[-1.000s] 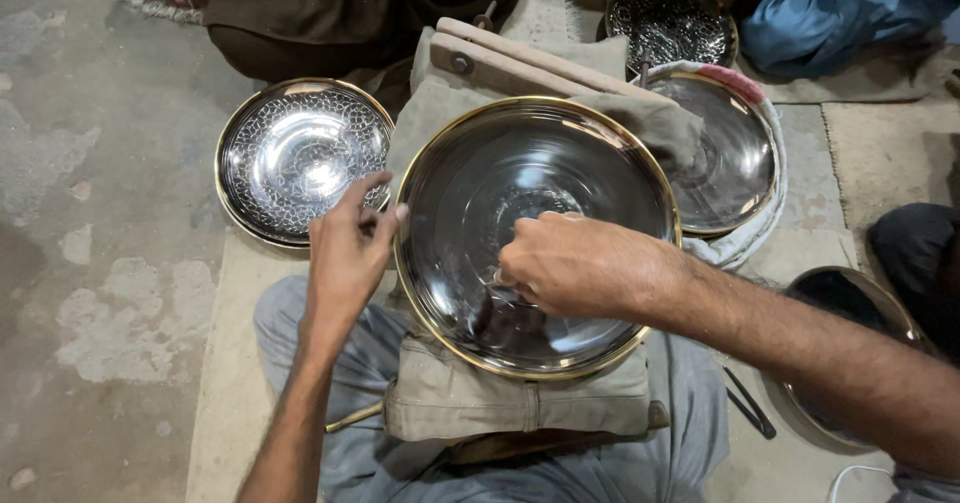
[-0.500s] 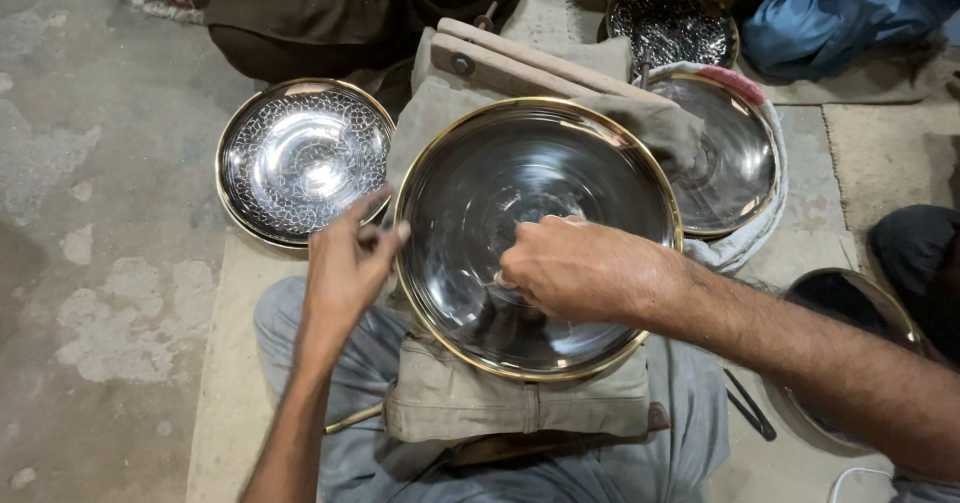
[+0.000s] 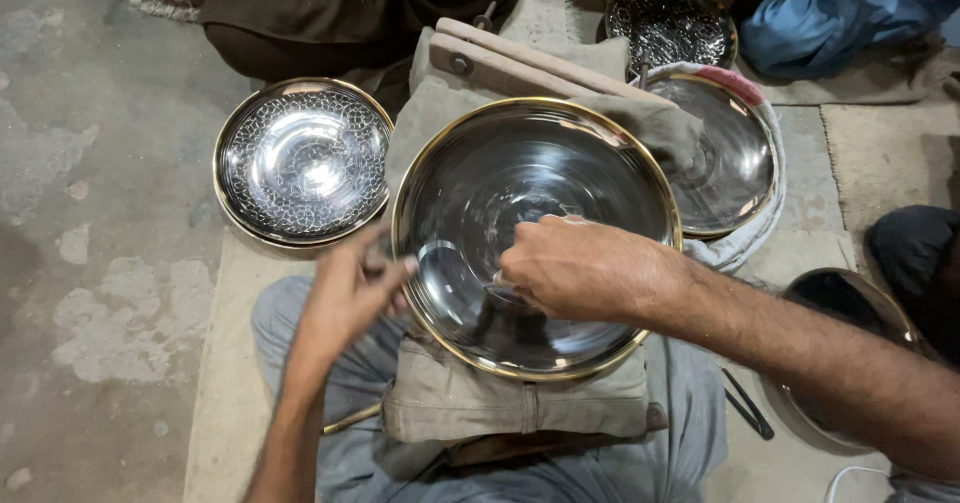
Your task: The person sits on the floor and uses a small tool to rub the interior surface of a large metal bowl with a gold rim. They repeatedly move the tool in circular motions across the bowl's surface, occasionally adjusting their grip and the bowl's position.
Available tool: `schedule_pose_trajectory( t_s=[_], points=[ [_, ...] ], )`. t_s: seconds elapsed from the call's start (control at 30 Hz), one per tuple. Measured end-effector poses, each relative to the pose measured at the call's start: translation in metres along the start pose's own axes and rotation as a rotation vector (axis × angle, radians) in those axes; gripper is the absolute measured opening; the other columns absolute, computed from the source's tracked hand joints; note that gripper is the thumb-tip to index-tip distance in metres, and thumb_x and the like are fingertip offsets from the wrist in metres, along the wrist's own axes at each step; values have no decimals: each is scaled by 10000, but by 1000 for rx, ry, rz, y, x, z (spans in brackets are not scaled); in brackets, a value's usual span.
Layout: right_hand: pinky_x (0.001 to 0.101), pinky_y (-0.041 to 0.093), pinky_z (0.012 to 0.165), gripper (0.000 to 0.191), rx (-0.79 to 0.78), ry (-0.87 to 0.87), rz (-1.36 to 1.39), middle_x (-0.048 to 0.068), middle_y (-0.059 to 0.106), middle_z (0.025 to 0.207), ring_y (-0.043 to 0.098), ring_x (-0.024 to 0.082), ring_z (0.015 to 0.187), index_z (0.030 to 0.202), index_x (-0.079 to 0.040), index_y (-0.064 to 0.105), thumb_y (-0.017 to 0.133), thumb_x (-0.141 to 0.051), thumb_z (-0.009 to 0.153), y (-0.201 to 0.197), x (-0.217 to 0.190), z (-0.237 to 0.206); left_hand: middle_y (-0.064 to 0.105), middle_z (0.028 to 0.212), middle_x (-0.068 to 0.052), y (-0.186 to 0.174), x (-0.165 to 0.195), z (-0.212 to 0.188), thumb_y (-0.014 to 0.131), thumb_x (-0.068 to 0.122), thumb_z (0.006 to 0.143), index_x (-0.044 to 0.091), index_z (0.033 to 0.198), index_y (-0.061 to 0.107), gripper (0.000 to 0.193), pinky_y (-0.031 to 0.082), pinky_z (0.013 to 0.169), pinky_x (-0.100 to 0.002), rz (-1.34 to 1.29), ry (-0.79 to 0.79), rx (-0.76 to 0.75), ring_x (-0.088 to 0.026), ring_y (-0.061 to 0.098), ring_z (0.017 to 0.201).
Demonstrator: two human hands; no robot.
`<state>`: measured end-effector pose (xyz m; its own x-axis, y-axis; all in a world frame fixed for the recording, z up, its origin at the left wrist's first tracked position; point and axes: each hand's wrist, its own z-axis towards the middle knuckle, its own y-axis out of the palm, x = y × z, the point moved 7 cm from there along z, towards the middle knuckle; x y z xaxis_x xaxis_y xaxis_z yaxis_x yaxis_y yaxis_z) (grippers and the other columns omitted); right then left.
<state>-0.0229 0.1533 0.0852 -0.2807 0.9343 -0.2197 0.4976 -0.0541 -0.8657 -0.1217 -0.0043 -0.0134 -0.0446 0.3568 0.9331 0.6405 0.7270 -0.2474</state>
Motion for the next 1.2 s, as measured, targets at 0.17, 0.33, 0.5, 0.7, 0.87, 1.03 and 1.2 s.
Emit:
schedule_pose_trajectory(
  t_s=[0.17,0.33,0.5,0.7,0.87,1.03,1.2],
  points=[
    [479,605,668,131,61,-12,61,203,731,751,750,361,729,857,-36,753,633,-86,871,-3,-2,1,729,653,-130,-18,29,30,763,147,907,67,1335,677,443,494,505,-336,280,196,228,-176,639,520],
    [456,610,650,147,130,17,151,161,749,802,744,305,743,875,-82,783,651,-146,873,-16,4,1,775,941,-145,-17,53,14,745,148,947,40,1260,699,334,602,629,-304,318,501,314,-156,750,745],
    [427,645,539,306,153,177,60,77,719,1048,707,203,747,1169,-195,759,707,-300,886,-31,42,8,789,1126,-111,-8,60,-10,721,158,955,87,1181,760,240,617,679,-328,371,538,264,-186,757,854],
    [442,594,848,295,598,-249,32,130,748,1062,743,284,953,1019,-78,807,817,-189,746,-51,32,7,755,1143,-166,21,86,-20,754,120,930,8,1237,711,329,593,858,-350,241,788,48,-283,759,1006],
    [338,624,788,199,670,-253,332,101,770,966,765,211,876,993,-39,781,778,-175,847,-57,34,9,767,1007,-140,38,80,-8,761,93,909,9,1106,729,216,589,750,-345,211,656,-37,-246,774,871],
    [269,552,560,264,813,-218,624,46,743,739,708,130,613,888,-34,790,698,-251,1007,-55,38,12,765,1010,-137,39,78,-5,722,36,915,12,1137,725,223,581,703,-337,230,657,-25,-246,773,862],
    [266,478,416,558,680,-123,1061,32,576,434,528,116,346,539,-48,655,603,-299,1034,-30,55,32,759,1041,-148,38,74,-3,704,13,912,0,1188,689,277,593,752,-346,216,657,-22,-261,775,920]
  ],
)
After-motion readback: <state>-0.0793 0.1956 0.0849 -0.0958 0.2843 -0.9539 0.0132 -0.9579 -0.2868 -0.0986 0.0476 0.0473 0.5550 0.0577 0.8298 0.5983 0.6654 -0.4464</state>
